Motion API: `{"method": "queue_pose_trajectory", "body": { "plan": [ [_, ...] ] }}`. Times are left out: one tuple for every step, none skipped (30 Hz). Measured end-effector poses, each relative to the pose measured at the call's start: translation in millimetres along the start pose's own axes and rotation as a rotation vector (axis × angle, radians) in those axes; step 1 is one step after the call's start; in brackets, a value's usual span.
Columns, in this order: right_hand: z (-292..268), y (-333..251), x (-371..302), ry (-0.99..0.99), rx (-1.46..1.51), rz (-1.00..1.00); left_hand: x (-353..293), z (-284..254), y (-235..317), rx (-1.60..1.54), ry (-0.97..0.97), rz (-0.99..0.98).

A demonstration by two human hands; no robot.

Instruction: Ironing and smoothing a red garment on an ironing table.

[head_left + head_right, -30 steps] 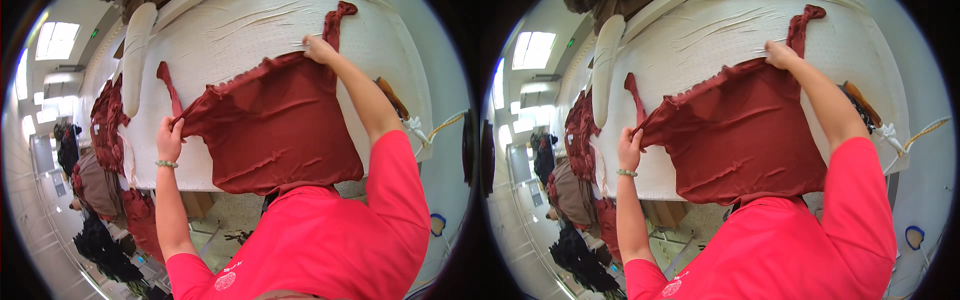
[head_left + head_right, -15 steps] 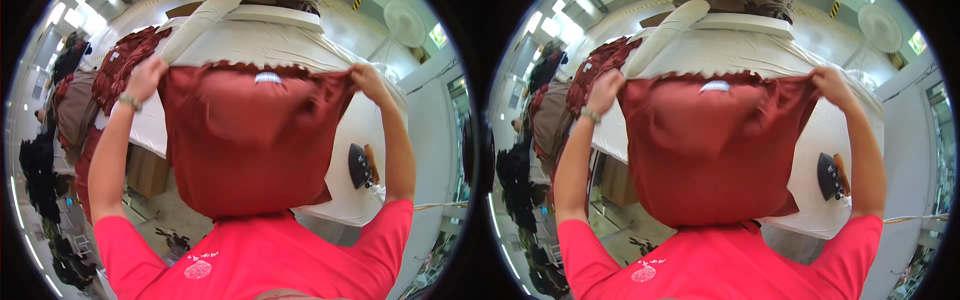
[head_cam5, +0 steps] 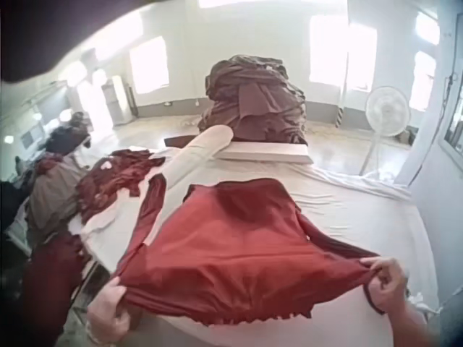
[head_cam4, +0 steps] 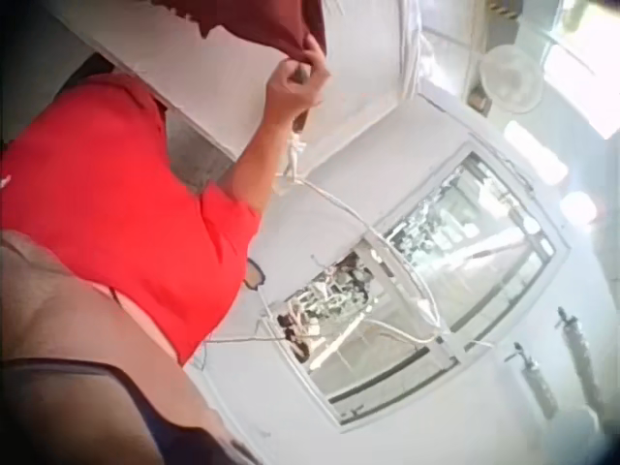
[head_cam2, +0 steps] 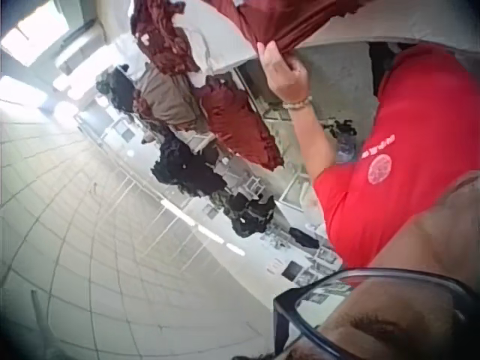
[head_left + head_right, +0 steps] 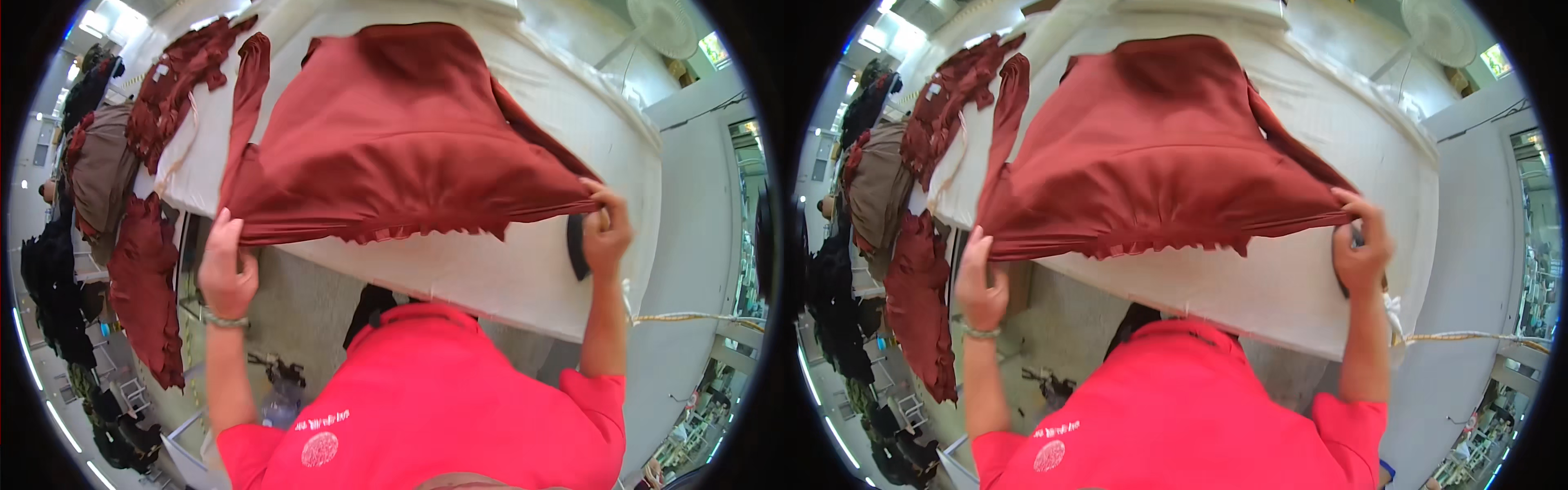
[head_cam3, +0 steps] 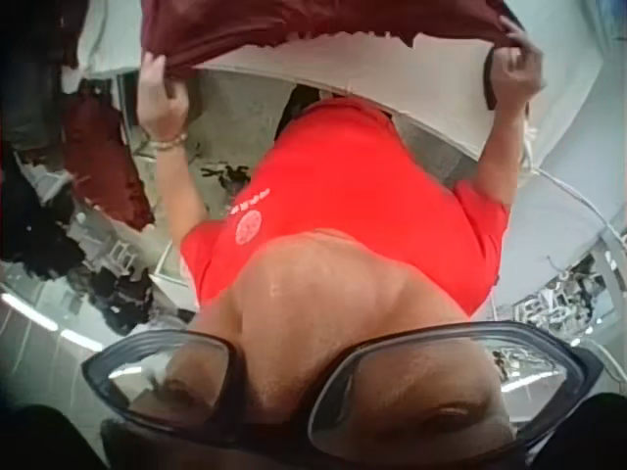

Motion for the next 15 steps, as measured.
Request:
{"method": "queue_pose_trajectory", "body": {
  "plan": [
    [13.6, 9.3, -20.4, -0.087, -0.068, 0.045, -25.8, 21.5, 2.5, -0.012, -0.042, -0.023],
    [24.3, 18.4, -42.0, -0.119, -0.066, 0.071, -48.9, 39.3, 1.8, 0.014, -0.067, -0.076],
    [36.4, 26.4, -64.8, -0.179, -0.056, 0.092, -71.5, 52.7, 2.6, 0.041, -0.092, -0.128],
    [52.7, 33.2, -88.1, -0.23, -0.04, 0.112, -95.3, 66.1, 3.6, 0.038, -0.125, -0.132],
    [60.9, 35.0, -103.7, -0.252, -0.038, 0.134, -116.3, 72.4, 2.4, -0.006, -0.143, -0.177],
    [66.8, 35.5, -118.2, -0.261, -0.043, 0.149, -135.7, 75.8, 1.0, -0.049, -0.158, -0.222],
    [69.0, 37.7, -129.1, -0.266, -0.049, 0.156, -146.5, 77.7, 2.1, -0.091, -0.164, -0.268],
    [69.3, 39.2, -137.1, -0.268, -0.056, 0.161, -154.2, 79.2, 3.6, -0.094, -0.179, -0.272],
    [69.7, 41.0, -142.1, -0.277, -0.057, 0.17, -159.8, 78.6, 5.5, -0.103, -0.171, -0.27],
    [70.1, 42.5, -144.9, -0.28, -0.06, 0.167, -162.8, 76.8, 8.1, -0.111, -0.161, -0.268],
    [70.7, 44.2, -146.9, -0.281, -0.063, 0.162, -164.3, 74.5, 11.1, -0.117, -0.149, -0.265],
    [71.0, 45.5, -148.9, -0.281, -0.065, 0.156, -165.1, 74.3, 12.9, -0.116, -0.155, -0.268],
    [70.7, 46.9, -150.0, -0.287, -0.062, 0.158, -164.4, 74.5, 13.9, -0.116, -0.151, -0.262],
    [69.7, 48.8, -149.2, -0.293, -0.066, 0.168, -161.7, 75.0, 15.0, -0.115, -0.146, -0.257],
    [69.1, 49.1, -147.2, -0.3, -0.067, 0.176, -159.1, 72.4, 16.3, -0.109, -0.14, -0.253]
  ]
}}
Point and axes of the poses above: each hand's wrist, its own x-axis towards the middle knuckle, its own z-axis out of the palm, y = z × x, the point moved 8 cm from there along x, towards the middle knuckle, and after that the axes turned 2 degrees about -x, right-handed, at the moved point
